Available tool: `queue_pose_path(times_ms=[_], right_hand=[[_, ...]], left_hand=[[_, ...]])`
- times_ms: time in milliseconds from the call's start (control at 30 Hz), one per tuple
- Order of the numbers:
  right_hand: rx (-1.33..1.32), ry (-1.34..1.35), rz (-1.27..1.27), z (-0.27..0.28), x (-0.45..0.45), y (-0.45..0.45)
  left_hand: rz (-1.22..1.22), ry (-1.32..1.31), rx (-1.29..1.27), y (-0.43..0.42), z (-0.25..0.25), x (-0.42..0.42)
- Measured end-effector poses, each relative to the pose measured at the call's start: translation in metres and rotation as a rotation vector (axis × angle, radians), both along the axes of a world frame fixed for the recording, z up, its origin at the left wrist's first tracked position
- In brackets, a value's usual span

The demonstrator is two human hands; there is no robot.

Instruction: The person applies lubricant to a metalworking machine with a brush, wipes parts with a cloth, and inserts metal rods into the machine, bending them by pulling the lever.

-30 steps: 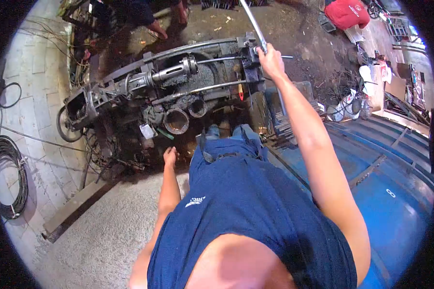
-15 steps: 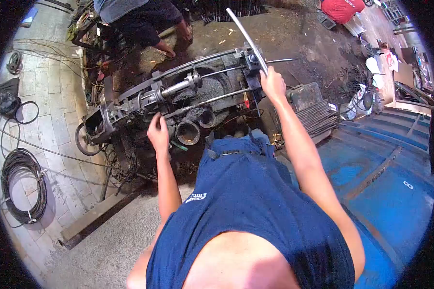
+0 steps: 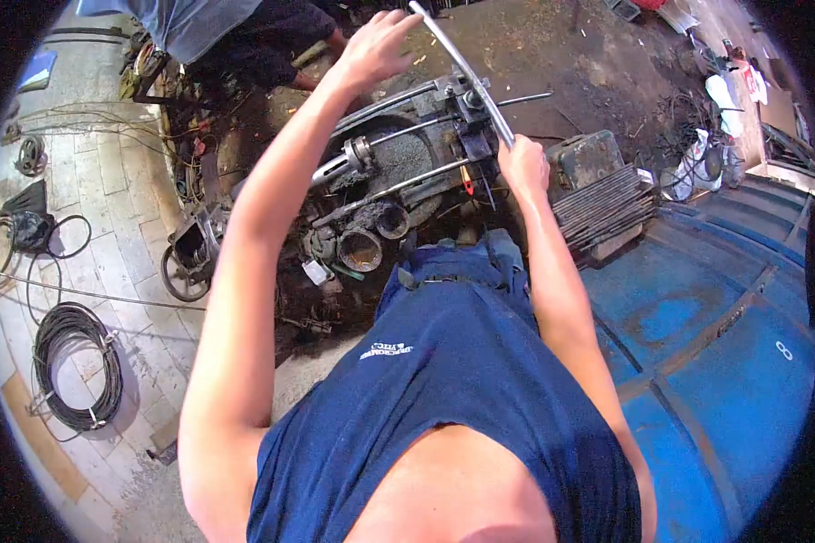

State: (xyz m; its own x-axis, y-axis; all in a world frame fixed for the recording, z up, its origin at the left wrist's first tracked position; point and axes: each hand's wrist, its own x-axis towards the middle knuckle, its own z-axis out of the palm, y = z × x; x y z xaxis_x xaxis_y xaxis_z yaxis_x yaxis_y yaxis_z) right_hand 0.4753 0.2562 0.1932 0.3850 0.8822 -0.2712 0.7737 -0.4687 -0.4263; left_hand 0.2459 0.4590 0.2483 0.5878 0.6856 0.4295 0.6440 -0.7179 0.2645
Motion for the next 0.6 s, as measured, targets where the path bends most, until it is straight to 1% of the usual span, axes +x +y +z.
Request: queue_pose_path(times_ms=[67, 133, 167, 200, 233, 267, 300, 333, 367, 400, 467, 500, 600], right_hand=[[0.011, 0.021, 0.0, 0.001, 0.0, 0.002], [0.022, 0.036, -0.018, -0.002, 0.001, 0.003], [0.034, 0.033, -0.011, -0.003, 0.002, 0.004], [0.045, 0.028, -0.006, -0.003, 0.002, 0.004], [0.037, 0.004, 0.015, -0.005, 0.003, 0.004], [0.02, -0.006, 0.038, -0.006, 0.004, 0.005], [0.03, 0.0, 0.037, -0.009, 0.005, 0.006], [0.039, 0.005, 0.038, -0.01, 0.006, 0.006], [0.034, 0.01, 0.051, -0.011, 0.007, 0.006], [0.025, 0.014, 0.037, -0.009, 0.007, 0.006], [0.027, 0.018, 0.066, -0.005, 0.008, 0.007], [-0.001, 0.028, 0.06, -0.007, 0.008, 0.009], [0.0, 0.026, 0.058, -0.009, 0.008, 0.009]], left_hand=[[-0.123, 0.458, -0.243, 0.032, -0.005, 0.033], [-0.228, 0.765, 0.051, 0.053, -0.013, 0.059], [-0.35, 0.764, 0.022, 0.065, -0.015, 0.063], [-0.376, 1.017, -0.109, 0.065, 0.013, 0.081], [-0.449, 0.909, 0.126, 0.096, -0.037, 0.077], [-0.469, 0.927, -0.049, 0.144, -0.097, 0.067], [-0.342, 0.914, -0.164, 0.13, -0.083, 0.075], [-0.381, 0.96, -0.09, 0.125, -0.075, 0.075], [-0.457, 0.831, -0.04, 0.138, -0.097, 0.064], [-0.473, 0.833, -0.043, 0.136, -0.101, 0.06], [-0.391, 0.821, -0.072, 0.136, -0.107, 0.058], [-0.314, 0.887, -0.101, 0.134, -0.108, 0.063], [-0.335, 0.806, -0.048, 0.127, -0.1, 0.06]])
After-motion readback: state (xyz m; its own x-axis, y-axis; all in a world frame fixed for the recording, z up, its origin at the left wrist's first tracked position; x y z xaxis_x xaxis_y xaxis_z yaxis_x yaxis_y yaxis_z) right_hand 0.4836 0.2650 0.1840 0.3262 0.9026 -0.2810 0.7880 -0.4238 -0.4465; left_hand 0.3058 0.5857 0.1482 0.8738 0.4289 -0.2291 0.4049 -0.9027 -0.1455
